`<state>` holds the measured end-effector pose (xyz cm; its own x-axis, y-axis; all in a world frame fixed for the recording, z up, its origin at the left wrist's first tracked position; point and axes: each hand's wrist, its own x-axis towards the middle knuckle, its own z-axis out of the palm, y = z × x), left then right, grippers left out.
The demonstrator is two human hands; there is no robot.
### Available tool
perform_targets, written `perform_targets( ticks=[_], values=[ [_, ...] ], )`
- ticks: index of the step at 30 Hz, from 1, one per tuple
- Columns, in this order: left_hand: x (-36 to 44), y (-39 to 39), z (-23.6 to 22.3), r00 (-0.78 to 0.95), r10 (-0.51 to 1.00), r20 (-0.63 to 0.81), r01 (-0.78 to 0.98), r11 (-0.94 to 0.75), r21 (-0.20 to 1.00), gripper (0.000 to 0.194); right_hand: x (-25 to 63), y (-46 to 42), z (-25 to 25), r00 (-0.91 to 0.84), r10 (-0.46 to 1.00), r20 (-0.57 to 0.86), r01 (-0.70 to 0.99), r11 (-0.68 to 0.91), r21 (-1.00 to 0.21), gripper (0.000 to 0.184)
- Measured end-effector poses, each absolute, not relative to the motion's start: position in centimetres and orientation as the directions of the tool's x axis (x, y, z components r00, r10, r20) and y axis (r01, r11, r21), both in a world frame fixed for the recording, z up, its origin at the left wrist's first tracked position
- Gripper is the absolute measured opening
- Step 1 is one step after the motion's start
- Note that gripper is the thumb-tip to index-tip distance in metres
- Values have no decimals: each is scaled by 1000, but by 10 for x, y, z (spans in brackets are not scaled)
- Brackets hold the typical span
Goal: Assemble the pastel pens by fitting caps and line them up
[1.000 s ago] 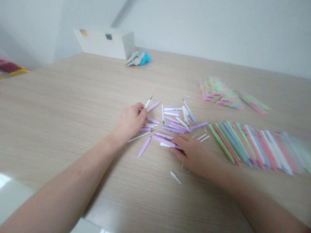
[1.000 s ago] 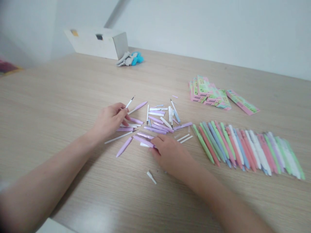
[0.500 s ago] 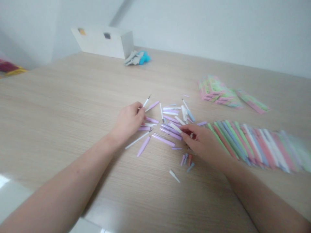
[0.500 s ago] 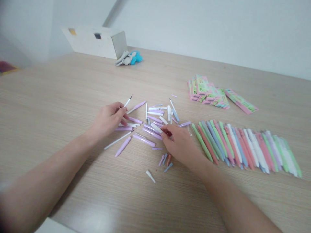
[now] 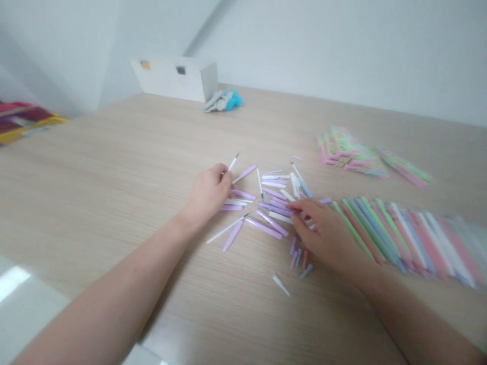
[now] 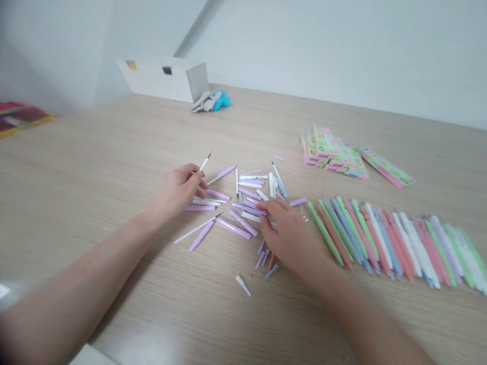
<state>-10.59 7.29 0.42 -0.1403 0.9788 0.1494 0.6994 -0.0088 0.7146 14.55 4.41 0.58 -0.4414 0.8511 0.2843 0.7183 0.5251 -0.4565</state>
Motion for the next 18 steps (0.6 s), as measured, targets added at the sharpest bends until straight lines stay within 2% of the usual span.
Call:
perform_targets(
  ticks=[3,8,13,18],
  values=[
    [-108,75,4,-160,975,156,679,-6,734,24,135,37,7,-571,770,285,634,634,-442,33],
    [-114,81,3,-224,954,199,649,-6,760,22,99,35,3,-764,620,175,541,765,-350,45],
    [-123,90,-3,-291,931,220,619,8,786,23,64,52,-10,-818,541,195,488,832,-263,48],
    [-129,96,-9,-320,912,257,649,13,760,24,64,51,-14,-846,509,158,474,854,-214,49]
  ],
)
